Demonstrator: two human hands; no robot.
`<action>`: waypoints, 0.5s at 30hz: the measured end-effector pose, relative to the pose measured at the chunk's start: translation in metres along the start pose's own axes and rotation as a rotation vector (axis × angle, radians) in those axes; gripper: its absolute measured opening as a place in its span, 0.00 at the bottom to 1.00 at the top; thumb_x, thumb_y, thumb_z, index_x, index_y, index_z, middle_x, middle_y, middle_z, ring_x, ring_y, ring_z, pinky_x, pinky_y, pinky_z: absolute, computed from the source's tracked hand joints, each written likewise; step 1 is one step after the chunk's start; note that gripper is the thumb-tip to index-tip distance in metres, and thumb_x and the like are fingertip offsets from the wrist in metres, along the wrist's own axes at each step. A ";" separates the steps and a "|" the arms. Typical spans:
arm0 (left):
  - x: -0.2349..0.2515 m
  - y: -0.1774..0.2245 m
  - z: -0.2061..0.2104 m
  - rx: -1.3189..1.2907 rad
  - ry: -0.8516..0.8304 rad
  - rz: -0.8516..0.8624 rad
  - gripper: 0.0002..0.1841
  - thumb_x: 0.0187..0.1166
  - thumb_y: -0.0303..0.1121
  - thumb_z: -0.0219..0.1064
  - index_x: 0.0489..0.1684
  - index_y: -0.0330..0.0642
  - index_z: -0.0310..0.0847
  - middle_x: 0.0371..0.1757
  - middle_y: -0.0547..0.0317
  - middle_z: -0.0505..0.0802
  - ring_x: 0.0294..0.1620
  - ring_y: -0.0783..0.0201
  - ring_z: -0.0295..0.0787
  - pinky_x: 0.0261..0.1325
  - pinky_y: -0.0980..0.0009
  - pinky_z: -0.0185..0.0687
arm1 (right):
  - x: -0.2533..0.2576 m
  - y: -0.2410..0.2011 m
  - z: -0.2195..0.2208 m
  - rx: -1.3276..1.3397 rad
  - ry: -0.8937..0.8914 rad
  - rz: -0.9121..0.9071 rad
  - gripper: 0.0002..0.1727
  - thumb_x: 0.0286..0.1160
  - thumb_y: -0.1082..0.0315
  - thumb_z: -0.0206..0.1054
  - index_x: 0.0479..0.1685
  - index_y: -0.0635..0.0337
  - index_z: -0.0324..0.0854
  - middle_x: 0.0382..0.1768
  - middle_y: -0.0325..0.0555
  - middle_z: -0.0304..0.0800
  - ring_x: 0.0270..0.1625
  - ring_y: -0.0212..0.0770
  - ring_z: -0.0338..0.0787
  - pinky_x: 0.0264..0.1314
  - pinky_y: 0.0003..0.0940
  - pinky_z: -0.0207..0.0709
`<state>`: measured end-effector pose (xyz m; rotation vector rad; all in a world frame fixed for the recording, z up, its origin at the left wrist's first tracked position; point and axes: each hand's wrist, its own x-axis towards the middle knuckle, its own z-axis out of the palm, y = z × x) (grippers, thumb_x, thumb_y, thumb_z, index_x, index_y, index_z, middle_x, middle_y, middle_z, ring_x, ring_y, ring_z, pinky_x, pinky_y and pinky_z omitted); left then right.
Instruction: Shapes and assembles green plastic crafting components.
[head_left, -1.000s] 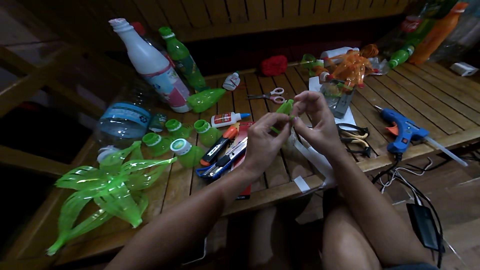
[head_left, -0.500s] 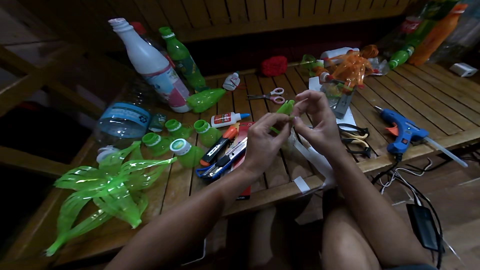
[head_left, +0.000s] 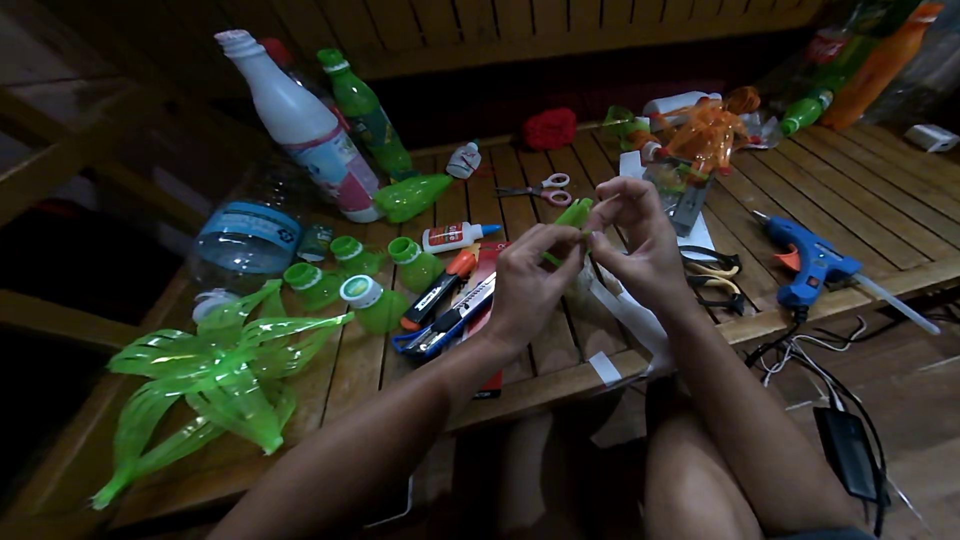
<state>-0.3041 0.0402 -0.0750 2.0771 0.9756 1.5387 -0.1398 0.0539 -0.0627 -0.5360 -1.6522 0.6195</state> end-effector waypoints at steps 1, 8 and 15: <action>0.000 0.000 0.000 0.000 -0.001 0.001 0.07 0.78 0.24 0.71 0.48 0.32 0.88 0.44 0.54 0.91 0.44 0.76 0.89 0.46 0.84 0.86 | 0.000 0.000 0.000 0.000 0.001 -0.001 0.27 0.65 0.80 0.66 0.68 0.69 0.67 0.42 0.40 0.84 0.46 0.25 0.84 0.55 0.21 0.79; 0.000 0.001 0.000 0.001 -0.005 0.007 0.07 0.78 0.24 0.71 0.49 0.32 0.88 0.45 0.54 0.91 0.44 0.75 0.89 0.46 0.83 0.86 | -0.001 0.000 0.000 0.008 0.006 -0.004 0.27 0.65 0.80 0.65 0.68 0.68 0.67 0.41 0.40 0.83 0.45 0.25 0.84 0.53 0.20 0.79; 0.000 0.000 0.001 -0.019 0.003 0.000 0.07 0.76 0.23 0.71 0.48 0.32 0.88 0.45 0.54 0.91 0.44 0.76 0.89 0.47 0.84 0.86 | 0.000 0.000 0.001 0.008 0.007 -0.007 0.27 0.65 0.81 0.65 0.68 0.70 0.66 0.41 0.40 0.83 0.44 0.25 0.83 0.54 0.20 0.79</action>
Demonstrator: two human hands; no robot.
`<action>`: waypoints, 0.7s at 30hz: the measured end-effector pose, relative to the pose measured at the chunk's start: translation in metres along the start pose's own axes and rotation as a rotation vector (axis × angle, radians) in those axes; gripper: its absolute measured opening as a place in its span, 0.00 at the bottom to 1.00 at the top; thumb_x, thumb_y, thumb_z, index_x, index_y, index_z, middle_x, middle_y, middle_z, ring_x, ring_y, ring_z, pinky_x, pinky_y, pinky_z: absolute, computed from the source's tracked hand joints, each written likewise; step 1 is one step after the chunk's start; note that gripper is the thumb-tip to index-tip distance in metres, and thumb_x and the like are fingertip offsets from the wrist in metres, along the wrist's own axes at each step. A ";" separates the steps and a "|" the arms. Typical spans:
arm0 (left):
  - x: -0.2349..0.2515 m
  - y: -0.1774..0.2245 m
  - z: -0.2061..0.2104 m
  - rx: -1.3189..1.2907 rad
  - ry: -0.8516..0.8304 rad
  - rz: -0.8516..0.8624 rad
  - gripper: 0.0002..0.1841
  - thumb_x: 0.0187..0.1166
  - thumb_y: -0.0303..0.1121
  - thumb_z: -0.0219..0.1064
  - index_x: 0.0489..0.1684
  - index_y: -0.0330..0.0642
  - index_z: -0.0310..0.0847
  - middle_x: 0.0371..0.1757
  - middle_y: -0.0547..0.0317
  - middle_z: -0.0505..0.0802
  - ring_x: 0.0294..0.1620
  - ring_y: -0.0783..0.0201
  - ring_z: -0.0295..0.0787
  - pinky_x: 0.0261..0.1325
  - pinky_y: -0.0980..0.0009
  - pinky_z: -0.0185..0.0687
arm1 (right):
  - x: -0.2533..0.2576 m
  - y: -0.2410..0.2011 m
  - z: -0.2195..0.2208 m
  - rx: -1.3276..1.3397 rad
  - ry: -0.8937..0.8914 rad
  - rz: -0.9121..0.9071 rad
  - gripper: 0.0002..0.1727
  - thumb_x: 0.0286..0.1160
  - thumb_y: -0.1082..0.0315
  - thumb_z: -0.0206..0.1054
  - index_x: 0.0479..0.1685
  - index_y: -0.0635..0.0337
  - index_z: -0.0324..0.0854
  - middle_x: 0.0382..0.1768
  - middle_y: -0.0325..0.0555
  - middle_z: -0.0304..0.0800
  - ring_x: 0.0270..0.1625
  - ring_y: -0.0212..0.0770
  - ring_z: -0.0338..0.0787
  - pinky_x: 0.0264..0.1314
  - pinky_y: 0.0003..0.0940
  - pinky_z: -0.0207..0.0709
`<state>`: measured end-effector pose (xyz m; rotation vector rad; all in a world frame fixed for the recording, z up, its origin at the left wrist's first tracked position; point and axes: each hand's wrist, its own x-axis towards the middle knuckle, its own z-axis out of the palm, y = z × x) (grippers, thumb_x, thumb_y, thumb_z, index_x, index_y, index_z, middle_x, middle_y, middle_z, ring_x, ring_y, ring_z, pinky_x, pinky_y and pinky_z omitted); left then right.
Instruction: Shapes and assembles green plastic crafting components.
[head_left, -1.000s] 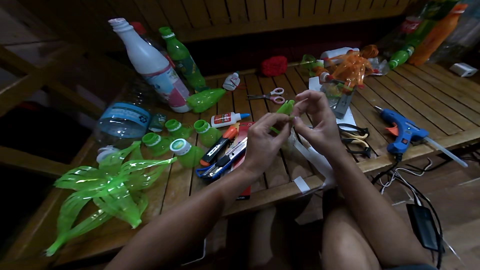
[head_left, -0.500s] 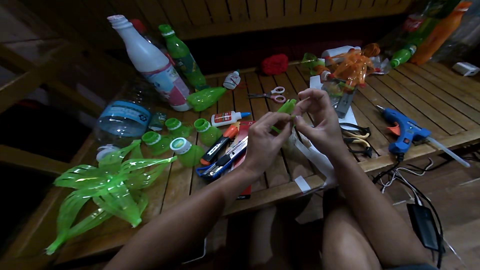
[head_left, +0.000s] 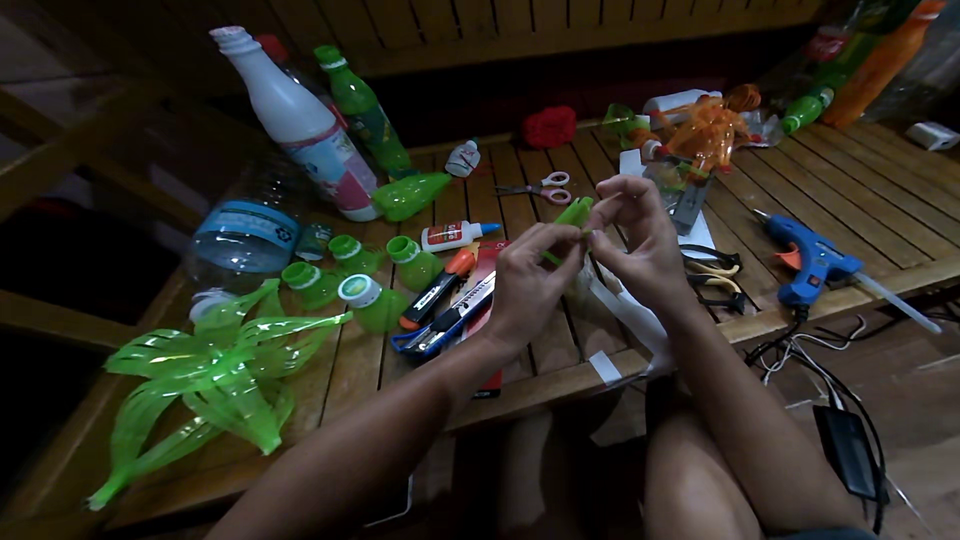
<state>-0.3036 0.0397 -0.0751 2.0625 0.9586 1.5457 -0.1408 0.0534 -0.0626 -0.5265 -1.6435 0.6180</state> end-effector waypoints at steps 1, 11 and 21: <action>0.000 0.000 0.000 -0.002 0.002 0.001 0.07 0.76 0.23 0.71 0.48 0.32 0.88 0.45 0.54 0.91 0.44 0.76 0.89 0.47 0.84 0.86 | 0.000 0.000 0.000 0.000 0.001 0.001 0.27 0.65 0.81 0.65 0.68 0.69 0.66 0.41 0.40 0.83 0.44 0.25 0.84 0.54 0.20 0.79; 0.000 -0.001 0.000 -0.004 0.003 0.008 0.07 0.77 0.24 0.71 0.48 0.32 0.88 0.43 0.55 0.91 0.44 0.76 0.89 0.47 0.84 0.86 | 0.002 0.005 0.000 0.026 -0.008 -0.017 0.26 0.67 0.80 0.65 0.67 0.71 0.66 0.41 0.37 0.84 0.48 0.25 0.85 0.60 0.23 0.79; 0.000 -0.001 0.000 -0.001 0.006 0.007 0.07 0.78 0.24 0.71 0.49 0.32 0.88 0.45 0.55 0.91 0.44 0.76 0.89 0.47 0.84 0.86 | 0.002 0.003 0.000 0.011 -0.006 -0.008 0.25 0.66 0.80 0.66 0.66 0.70 0.67 0.41 0.38 0.84 0.48 0.25 0.84 0.60 0.23 0.79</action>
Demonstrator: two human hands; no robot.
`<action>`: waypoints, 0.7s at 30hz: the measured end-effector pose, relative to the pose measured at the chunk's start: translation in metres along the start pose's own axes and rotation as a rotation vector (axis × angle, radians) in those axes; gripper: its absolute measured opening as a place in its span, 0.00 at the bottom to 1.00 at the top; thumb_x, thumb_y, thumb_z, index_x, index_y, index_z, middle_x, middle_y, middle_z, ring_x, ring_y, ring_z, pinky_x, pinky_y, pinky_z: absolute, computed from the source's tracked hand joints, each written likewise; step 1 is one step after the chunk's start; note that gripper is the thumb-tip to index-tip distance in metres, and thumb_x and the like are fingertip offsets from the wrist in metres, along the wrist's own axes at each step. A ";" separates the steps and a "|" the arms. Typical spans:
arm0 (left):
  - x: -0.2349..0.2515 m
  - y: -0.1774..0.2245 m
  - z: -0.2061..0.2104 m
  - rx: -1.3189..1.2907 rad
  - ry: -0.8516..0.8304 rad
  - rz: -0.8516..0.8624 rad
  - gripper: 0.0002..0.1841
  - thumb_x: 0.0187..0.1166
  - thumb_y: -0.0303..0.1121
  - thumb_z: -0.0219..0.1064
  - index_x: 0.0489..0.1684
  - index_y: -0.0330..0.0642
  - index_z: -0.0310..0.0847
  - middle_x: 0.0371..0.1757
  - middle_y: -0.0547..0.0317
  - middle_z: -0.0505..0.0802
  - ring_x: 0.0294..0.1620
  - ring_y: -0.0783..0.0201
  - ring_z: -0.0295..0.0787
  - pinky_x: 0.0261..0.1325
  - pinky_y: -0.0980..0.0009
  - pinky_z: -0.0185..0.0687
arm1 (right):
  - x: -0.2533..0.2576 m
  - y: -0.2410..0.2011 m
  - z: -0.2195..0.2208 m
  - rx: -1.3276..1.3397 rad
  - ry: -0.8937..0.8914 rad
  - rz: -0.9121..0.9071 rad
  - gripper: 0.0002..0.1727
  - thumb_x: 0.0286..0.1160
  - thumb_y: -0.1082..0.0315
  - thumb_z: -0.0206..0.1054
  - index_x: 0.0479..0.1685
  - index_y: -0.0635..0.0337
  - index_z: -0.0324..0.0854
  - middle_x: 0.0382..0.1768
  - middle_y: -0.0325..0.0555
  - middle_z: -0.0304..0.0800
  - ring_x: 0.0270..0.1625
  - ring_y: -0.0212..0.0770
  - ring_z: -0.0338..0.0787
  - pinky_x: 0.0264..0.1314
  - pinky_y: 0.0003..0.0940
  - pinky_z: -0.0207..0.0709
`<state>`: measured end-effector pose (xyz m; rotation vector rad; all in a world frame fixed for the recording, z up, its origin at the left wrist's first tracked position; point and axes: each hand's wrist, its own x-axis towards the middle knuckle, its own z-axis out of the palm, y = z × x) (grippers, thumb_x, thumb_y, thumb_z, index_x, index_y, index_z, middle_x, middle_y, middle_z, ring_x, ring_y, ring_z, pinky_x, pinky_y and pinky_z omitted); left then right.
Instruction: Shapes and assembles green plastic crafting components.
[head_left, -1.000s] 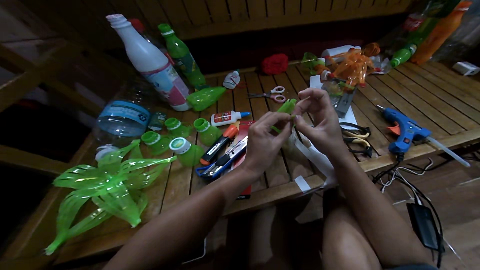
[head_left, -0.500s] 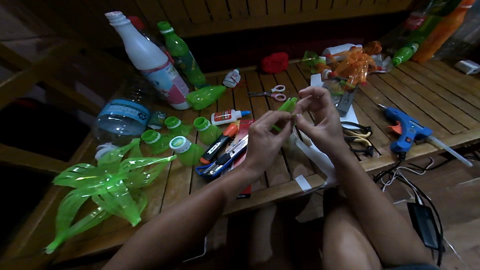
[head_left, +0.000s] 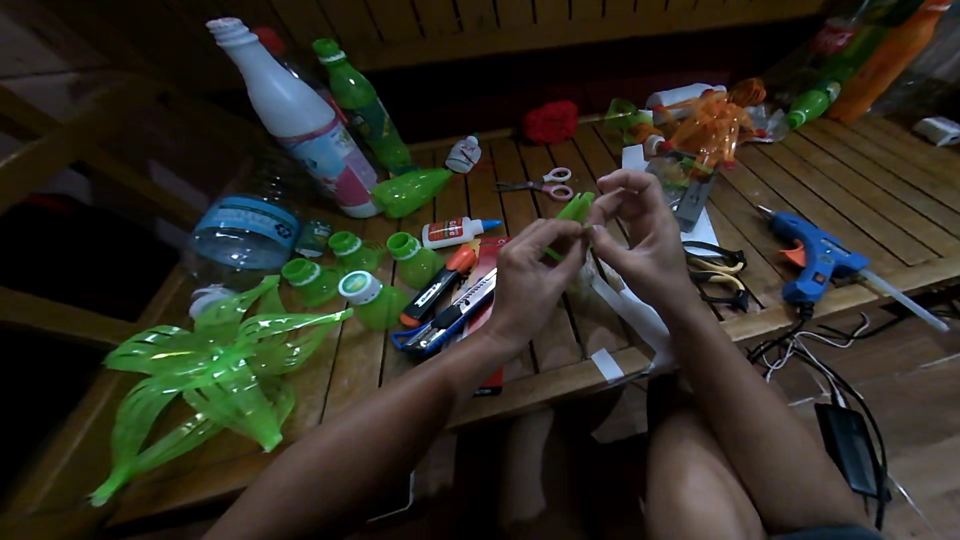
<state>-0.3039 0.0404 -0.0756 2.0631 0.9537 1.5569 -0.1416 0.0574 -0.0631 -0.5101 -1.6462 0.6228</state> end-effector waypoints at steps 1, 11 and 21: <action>0.000 0.000 0.000 -0.005 0.000 0.001 0.07 0.78 0.24 0.71 0.49 0.32 0.88 0.45 0.55 0.91 0.44 0.76 0.89 0.47 0.84 0.86 | 0.000 0.000 0.000 0.001 -0.001 0.000 0.25 0.66 0.80 0.66 0.66 0.70 0.67 0.41 0.38 0.84 0.48 0.25 0.84 0.60 0.23 0.79; 0.000 0.000 0.000 -0.012 -0.007 -0.008 0.07 0.78 0.24 0.70 0.49 0.32 0.88 0.46 0.54 0.91 0.44 0.75 0.89 0.47 0.83 0.86 | 0.000 0.002 0.000 -0.007 -0.006 -0.016 0.25 0.66 0.80 0.65 0.65 0.70 0.67 0.41 0.38 0.84 0.47 0.25 0.85 0.59 0.23 0.79; 0.000 0.003 -0.001 0.000 -0.016 -0.018 0.07 0.79 0.25 0.70 0.49 0.32 0.87 0.45 0.55 0.91 0.44 0.76 0.89 0.46 0.84 0.86 | 0.000 0.001 0.001 0.008 0.004 -0.019 0.25 0.66 0.81 0.65 0.65 0.70 0.67 0.41 0.38 0.84 0.47 0.25 0.85 0.60 0.23 0.79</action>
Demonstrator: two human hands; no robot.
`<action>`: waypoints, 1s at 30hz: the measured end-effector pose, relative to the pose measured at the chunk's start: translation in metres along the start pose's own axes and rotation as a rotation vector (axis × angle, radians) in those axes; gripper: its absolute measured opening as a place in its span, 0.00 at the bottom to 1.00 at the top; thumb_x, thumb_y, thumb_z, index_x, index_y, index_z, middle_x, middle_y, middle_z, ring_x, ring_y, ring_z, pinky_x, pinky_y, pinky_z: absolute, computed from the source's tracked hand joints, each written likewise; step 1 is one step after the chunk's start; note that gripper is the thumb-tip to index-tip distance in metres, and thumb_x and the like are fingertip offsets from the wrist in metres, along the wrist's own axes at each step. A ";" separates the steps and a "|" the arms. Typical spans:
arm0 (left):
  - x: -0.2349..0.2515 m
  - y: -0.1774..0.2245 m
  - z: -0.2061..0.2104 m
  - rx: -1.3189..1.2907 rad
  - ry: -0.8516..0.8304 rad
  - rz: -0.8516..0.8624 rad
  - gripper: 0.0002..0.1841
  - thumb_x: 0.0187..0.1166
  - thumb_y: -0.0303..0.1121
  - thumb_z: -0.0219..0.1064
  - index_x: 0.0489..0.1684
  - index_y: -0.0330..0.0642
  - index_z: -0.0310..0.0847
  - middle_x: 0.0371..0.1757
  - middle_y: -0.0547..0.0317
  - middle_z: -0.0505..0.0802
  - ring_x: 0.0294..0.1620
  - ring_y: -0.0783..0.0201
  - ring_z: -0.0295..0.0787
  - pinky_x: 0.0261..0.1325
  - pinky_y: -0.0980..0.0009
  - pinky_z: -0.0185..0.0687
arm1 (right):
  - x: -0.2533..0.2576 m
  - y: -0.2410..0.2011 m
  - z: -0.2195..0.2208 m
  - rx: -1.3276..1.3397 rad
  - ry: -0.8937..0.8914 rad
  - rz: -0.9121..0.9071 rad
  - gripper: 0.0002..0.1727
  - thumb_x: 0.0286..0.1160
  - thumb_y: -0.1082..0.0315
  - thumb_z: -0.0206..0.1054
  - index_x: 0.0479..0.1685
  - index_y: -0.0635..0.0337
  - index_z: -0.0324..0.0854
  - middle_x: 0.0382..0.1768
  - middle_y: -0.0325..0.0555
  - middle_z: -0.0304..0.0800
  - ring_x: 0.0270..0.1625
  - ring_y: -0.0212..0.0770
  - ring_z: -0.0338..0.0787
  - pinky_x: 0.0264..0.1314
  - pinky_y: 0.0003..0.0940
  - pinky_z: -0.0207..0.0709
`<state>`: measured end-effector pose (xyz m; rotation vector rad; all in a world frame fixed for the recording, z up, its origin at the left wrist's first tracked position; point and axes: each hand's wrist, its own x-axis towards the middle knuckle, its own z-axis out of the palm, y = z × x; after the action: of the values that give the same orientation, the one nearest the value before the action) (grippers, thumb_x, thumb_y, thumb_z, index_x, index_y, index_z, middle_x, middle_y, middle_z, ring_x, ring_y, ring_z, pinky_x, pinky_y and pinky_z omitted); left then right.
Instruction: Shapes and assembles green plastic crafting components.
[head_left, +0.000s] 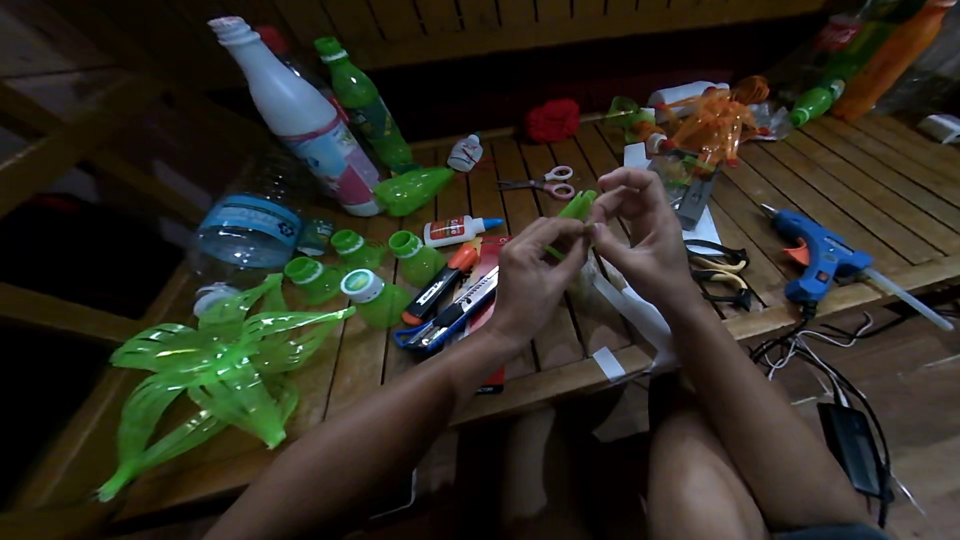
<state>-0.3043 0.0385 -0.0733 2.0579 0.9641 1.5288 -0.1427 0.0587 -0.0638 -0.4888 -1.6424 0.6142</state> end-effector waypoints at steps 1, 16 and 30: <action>0.000 0.001 0.000 0.004 -0.004 -0.002 0.07 0.79 0.24 0.70 0.49 0.32 0.87 0.46 0.55 0.91 0.44 0.76 0.89 0.46 0.84 0.86 | 0.000 0.000 0.000 0.001 0.000 0.003 0.25 0.66 0.81 0.65 0.65 0.70 0.67 0.41 0.38 0.84 0.47 0.25 0.85 0.60 0.23 0.79; 0.000 -0.001 0.001 0.007 0.011 0.017 0.07 0.78 0.24 0.70 0.49 0.32 0.88 0.46 0.54 0.91 0.45 0.76 0.90 0.48 0.83 0.86 | 0.000 0.000 -0.001 -0.002 0.000 0.014 0.25 0.66 0.81 0.65 0.66 0.70 0.67 0.41 0.38 0.85 0.47 0.25 0.85 0.59 0.23 0.79; 0.000 -0.005 0.001 -0.014 0.017 -0.013 0.07 0.78 0.24 0.71 0.49 0.32 0.87 0.47 0.54 0.91 0.44 0.76 0.89 0.48 0.83 0.86 | 0.006 -0.009 -0.009 -0.109 -0.079 0.015 0.34 0.72 0.76 0.61 0.81 0.75 0.59 0.44 0.41 0.87 0.49 0.27 0.86 0.59 0.25 0.81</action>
<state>-0.3046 0.0421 -0.0773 2.0285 0.9684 1.5440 -0.1349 0.0565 -0.0526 -0.5627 -1.7549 0.5628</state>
